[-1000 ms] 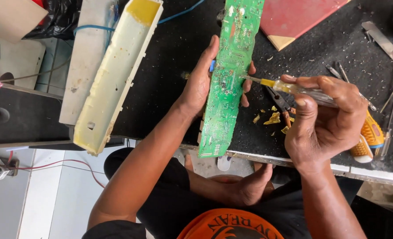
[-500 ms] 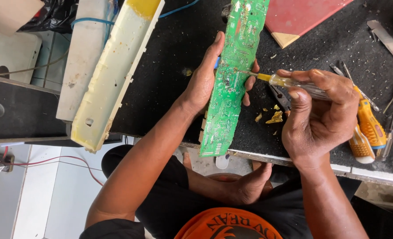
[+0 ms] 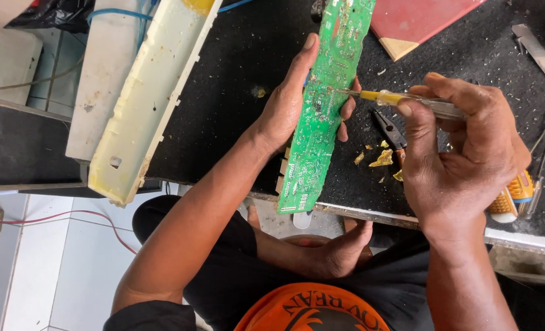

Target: The person uses a screwdriver to scrape and clean the surface of a green circuit board, removing debris and residue. They flip the board over to work on both sides and inspect the components.

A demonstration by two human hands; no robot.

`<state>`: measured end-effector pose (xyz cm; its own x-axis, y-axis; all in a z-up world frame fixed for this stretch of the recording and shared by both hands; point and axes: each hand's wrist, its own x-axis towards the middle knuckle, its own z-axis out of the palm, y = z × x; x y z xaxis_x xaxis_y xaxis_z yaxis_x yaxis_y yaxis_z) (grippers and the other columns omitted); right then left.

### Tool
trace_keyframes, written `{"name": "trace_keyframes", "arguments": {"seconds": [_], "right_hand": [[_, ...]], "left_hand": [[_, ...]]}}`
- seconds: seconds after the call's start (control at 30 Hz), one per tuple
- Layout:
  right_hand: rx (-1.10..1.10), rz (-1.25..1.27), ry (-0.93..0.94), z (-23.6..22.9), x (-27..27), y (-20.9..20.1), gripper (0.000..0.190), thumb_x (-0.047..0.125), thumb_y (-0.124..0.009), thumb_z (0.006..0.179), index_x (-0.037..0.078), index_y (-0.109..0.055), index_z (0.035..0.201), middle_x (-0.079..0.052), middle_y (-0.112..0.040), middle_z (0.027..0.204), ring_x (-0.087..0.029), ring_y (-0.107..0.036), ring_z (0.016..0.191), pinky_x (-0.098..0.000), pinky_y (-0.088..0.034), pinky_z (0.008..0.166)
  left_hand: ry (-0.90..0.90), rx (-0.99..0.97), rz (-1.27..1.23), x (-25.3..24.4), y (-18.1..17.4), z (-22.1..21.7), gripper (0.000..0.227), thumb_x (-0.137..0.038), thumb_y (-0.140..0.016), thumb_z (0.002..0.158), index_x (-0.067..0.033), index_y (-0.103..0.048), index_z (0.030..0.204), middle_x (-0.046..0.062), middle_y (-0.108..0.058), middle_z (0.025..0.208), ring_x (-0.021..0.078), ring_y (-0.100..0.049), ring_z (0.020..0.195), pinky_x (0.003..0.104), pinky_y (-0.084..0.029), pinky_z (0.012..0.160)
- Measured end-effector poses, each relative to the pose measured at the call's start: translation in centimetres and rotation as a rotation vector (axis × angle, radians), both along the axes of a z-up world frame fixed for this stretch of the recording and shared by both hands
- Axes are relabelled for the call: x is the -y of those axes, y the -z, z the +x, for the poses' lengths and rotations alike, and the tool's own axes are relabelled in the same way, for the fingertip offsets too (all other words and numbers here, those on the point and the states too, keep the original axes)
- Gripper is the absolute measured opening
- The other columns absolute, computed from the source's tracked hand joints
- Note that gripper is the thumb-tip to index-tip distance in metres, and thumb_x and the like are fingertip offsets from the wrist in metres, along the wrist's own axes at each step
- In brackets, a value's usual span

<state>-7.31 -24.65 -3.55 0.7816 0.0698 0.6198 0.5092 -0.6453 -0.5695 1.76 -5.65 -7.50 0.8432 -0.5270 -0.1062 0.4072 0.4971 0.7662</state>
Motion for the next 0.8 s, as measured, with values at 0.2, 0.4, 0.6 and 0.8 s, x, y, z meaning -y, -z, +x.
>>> {"name": "trace_keyframes", "arguments": {"seconds": [0.2, 0.4, 0.6, 0.8], "right_hand": [[0.035, -0.045, -0.039, 0.4, 0.5, 0.4, 0.010, -0.001, -0.068, 0.124, -0.011, -0.065, 0.125, -0.029, -0.070, 0.120, -0.037, -0.070, 0.108, -0.0429, -0.056, 0.090], [-0.094, 0.392, -0.270, 0.8, -0.9, 0.4, 0.024, -0.001, -0.053, 0.114, -0.006, -0.033, 0.126, -0.032, -0.056, 0.124, -0.041, -0.070, 0.115, -0.0404, -0.058, 0.102], [0.059, 0.344, -0.174, 1.4, -0.4, 2.9, 0.031, 0.003, -0.060, 0.119, -0.002, -0.046, 0.146, -0.021, -0.047, 0.130, -0.041, -0.074, 0.111, -0.0475, -0.065, 0.107], [-0.013, 0.444, 0.060, 0.9, 1.2, 1.4, 0.040, 0.016, -0.071, 0.109, 0.000, -0.044, 0.133, -0.019, -0.060, 0.121, -0.027, -0.072, 0.099, -0.0324, -0.061, 0.088]], "left_hand": [[0.017, 0.019, 0.015, -0.2, 0.1, -0.1, 0.076, -0.067, -0.043, 0.089, 0.0039, -0.068, 0.099, 0.018, -0.065, 0.075, 0.0285, -0.065, 0.061, 0.044, -0.064, 0.058], [0.024, 0.003, 0.024, -0.2, 0.0, 0.0, 0.074, -0.066, -0.040, 0.091, 0.0029, -0.068, 0.100, 0.019, -0.066, 0.075, 0.0306, -0.065, 0.058, 0.044, -0.064, 0.058], [0.008, -0.014, 0.032, -0.1, -0.4, -0.2, 0.074, -0.065, -0.042, 0.089, 0.0033, -0.067, 0.100, 0.020, -0.065, 0.074, 0.0316, -0.065, 0.057, 0.043, -0.063, 0.057], [0.010, -0.180, -0.073, 0.3, 1.3, 0.9, 0.074, -0.067, -0.056, 0.080, 0.0021, -0.066, 0.105, 0.013, -0.067, 0.091, 0.0231, -0.066, 0.068, 0.048, -0.061, 0.053]]}}
